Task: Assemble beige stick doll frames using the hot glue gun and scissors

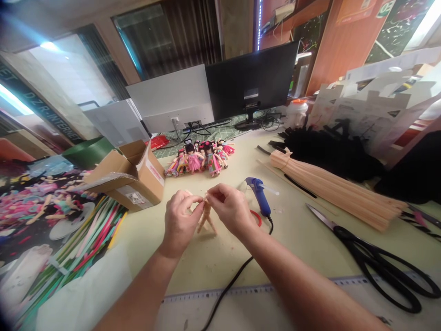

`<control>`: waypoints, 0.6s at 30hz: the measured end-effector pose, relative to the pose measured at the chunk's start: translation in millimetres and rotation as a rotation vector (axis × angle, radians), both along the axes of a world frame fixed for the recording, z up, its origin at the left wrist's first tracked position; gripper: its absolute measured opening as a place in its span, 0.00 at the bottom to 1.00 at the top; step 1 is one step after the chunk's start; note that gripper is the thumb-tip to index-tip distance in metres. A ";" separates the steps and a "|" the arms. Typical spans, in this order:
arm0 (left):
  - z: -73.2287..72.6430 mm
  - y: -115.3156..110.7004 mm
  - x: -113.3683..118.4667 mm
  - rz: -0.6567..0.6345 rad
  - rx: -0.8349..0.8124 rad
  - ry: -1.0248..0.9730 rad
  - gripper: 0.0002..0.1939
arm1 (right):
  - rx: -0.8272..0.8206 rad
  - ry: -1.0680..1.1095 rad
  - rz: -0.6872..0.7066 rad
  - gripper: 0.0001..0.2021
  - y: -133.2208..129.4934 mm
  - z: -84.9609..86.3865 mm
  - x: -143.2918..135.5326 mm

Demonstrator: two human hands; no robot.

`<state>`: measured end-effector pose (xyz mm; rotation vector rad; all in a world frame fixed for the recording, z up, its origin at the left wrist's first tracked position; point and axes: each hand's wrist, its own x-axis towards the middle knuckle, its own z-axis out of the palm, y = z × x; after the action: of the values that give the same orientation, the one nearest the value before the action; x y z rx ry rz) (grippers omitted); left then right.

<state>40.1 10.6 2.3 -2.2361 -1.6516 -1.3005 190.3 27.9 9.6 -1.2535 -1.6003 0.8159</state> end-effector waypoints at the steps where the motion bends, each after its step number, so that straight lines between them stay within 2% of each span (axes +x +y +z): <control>1: -0.1 0.2 -0.1 -0.007 -0.019 -0.016 0.08 | 0.006 -0.009 0.000 0.04 0.2 -0.8 -0.3; 4: 1.2 -0.6 -1.2 -0.058 -0.158 -0.128 0.10 | 0.035 -0.031 0.007 0.04 0.6 -3.3 -0.9; 9: 7.0 -1.9 -4.6 -0.229 -0.637 -0.482 0.17 | 0.097 -0.073 0.012 0.04 0.8 -6.7 -1.9; 11: 8.3 -0.2 -6.3 -0.309 -0.777 -0.597 0.18 | 0.100 -0.085 0.007 0.03 0.5 -6.6 -2.3; 15: 6.1 4.9 -9.4 -0.432 -0.848 -0.761 0.17 | 0.099 -0.104 0.008 0.03 -0.8 -2.5 -1.9; 18: 2.6 7.2 -11.2 -0.473 -0.892 -0.852 0.17 | 0.108 -0.143 -0.009 0.04 -1.7 1.5 -1.0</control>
<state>29.0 17.8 4.9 -2.9007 -2.4393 -2.1871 189.2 26.2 11.1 -1.2645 -1.7274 0.6375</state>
